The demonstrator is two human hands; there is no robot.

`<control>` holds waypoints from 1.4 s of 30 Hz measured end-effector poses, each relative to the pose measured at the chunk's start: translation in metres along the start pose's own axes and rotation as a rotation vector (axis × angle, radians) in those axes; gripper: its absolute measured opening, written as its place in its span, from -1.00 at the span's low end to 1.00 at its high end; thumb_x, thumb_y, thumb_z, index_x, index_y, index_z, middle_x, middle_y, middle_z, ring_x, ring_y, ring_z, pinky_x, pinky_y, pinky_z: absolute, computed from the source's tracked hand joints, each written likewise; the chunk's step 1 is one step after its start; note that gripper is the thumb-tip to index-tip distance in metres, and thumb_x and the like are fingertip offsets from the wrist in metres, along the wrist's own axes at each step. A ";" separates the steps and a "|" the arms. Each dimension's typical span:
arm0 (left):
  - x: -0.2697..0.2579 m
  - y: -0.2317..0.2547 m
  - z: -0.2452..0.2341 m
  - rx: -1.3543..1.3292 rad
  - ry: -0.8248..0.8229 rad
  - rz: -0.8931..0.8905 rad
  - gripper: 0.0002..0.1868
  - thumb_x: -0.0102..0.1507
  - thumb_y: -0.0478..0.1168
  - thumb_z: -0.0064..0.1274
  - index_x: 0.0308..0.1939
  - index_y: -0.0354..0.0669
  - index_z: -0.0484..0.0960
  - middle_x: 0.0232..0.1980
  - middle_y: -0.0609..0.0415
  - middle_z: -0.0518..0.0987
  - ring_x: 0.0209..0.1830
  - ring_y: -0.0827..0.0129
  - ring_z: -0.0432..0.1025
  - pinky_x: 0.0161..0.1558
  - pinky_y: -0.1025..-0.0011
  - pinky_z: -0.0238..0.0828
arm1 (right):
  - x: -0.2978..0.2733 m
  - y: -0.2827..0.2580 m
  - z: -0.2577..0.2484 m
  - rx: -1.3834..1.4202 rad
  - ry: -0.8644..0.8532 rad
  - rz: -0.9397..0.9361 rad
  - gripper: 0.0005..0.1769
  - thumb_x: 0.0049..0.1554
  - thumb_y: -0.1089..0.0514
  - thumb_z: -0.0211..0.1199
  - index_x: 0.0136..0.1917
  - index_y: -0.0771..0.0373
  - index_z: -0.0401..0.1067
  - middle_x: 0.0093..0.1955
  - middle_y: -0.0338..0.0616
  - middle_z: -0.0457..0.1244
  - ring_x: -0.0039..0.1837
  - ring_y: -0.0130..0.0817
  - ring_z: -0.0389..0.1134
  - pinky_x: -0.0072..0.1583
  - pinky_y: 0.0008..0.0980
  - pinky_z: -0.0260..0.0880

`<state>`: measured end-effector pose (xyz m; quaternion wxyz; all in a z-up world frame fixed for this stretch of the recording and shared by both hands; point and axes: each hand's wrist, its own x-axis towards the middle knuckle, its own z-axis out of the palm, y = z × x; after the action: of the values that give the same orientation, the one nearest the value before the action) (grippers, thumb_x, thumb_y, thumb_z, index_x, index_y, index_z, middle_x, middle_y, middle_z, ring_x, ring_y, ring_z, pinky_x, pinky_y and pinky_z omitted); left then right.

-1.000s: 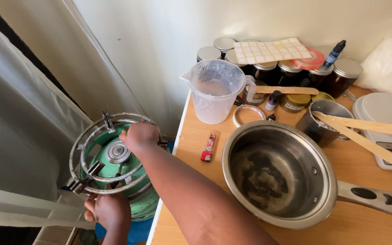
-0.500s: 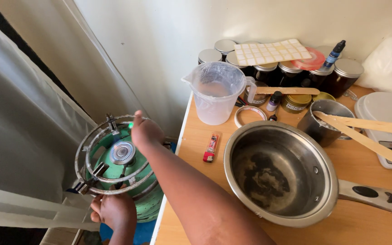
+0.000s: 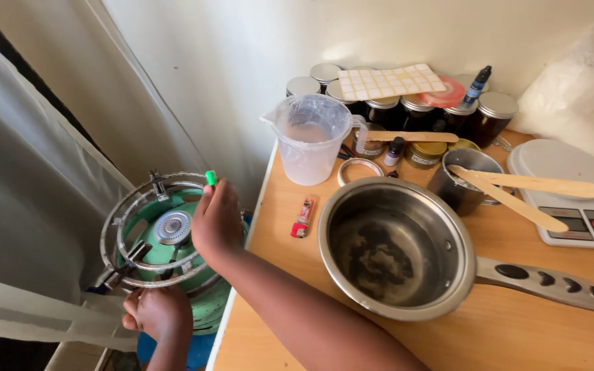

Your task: Preparing candle making materials by stirring ingredients in a jar, using a lighter to ignite a stove, and placing a pot on it.

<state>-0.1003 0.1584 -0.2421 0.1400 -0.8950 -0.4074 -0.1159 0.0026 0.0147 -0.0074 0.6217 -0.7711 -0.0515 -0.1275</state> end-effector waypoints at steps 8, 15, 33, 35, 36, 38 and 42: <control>-0.009 -0.001 -0.029 -0.086 0.118 -0.123 -0.70 0.36 0.04 0.03 -0.34 0.12 0.79 -0.19 0.12 0.75 0.08 0.14 0.46 0.15 0.24 0.18 | -0.094 -0.016 -0.109 -0.846 -0.241 -0.569 -0.21 0.20 0.20 0.14 0.66 0.50 0.17 0.14 0.13 0.27 -0.07 0.08 0.30 -0.19 -0.01 0.34; -0.009 -0.005 -0.052 -0.226 -0.114 -0.223 -0.55 0.44 0.26 -0.07 -0.18 0.25 0.88 0.07 0.12 0.77 0.32 0.12 0.34 0.28 0.09 -0.06 | -0.134 -0.096 -0.254 -0.695 -0.152 -0.739 -0.25 0.29 0.13 0.40 0.63 0.28 0.17 -0.09 -0.01 0.21 -0.27 0.01 0.21 -0.44 0.04 0.13; -0.023 -0.029 -0.041 -0.440 0.077 0.084 -0.15 0.46 0.35 -0.10 0.61 -0.17 0.59 0.50 -0.23 0.63 0.58 -0.19 0.33 0.51 -0.13 -0.08 | 0.106 -0.086 -0.437 -0.845 -0.424 -0.038 -0.48 0.29 0.03 0.01 0.47 0.10 0.43 0.32 -0.07 0.28 0.30 -0.08 0.34 0.24 -0.14 0.26; -0.020 -0.023 -0.039 -0.423 0.015 0.047 -0.22 0.38 0.32 -0.01 0.51 -0.07 0.68 0.35 -0.27 0.71 0.43 -0.26 0.43 0.49 -0.14 -0.02 | 0.126 -0.068 -0.428 -0.969 -0.484 0.001 -0.52 0.18 0.00 -0.04 0.30 0.01 0.48 0.32 -0.07 0.30 0.32 -0.04 0.33 0.23 -0.08 0.27; -0.018 -0.021 -0.038 -0.421 0.015 0.049 -0.22 0.38 0.32 -0.01 0.51 -0.07 0.68 0.35 -0.27 0.71 0.43 -0.26 0.43 0.49 -0.14 -0.02 | 0.131 -0.070 -0.422 -0.968 -0.483 0.004 -0.52 0.18 0.00 -0.04 0.30 0.01 0.48 0.32 -0.07 0.30 0.32 -0.04 0.33 0.23 -0.08 0.27; -0.012 -0.015 -0.036 -0.381 -0.001 0.012 -0.49 0.37 0.15 0.05 0.27 0.04 0.80 0.15 -0.27 0.78 0.24 -0.25 0.54 0.31 -0.08 0.22 | 0.142 -0.075 -0.409 -1.043 -0.504 0.149 -0.42 0.11 -0.10 -0.06 0.35 -0.12 0.50 0.56 -0.21 0.20 0.50 0.01 0.24 0.47 0.03 0.10; -0.018 -0.006 -0.027 -0.343 0.225 0.000 -0.79 0.35 -0.08 0.15 -0.01 0.15 0.84 -0.22 -0.09 0.72 -0.07 -0.13 0.60 0.04 -0.02 0.42 | 0.162 -0.061 -0.394 -1.042 -0.502 0.192 -0.47 0.13 -0.35 0.16 0.27 -0.18 0.54 0.44 -0.31 0.28 0.30 -0.16 0.35 0.18 -0.11 0.28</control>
<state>-0.1191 0.1398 -0.2219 0.0304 -0.8872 -0.3633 -0.2829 0.0918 -0.3678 0.1689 0.1379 -0.9829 -0.0576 0.1075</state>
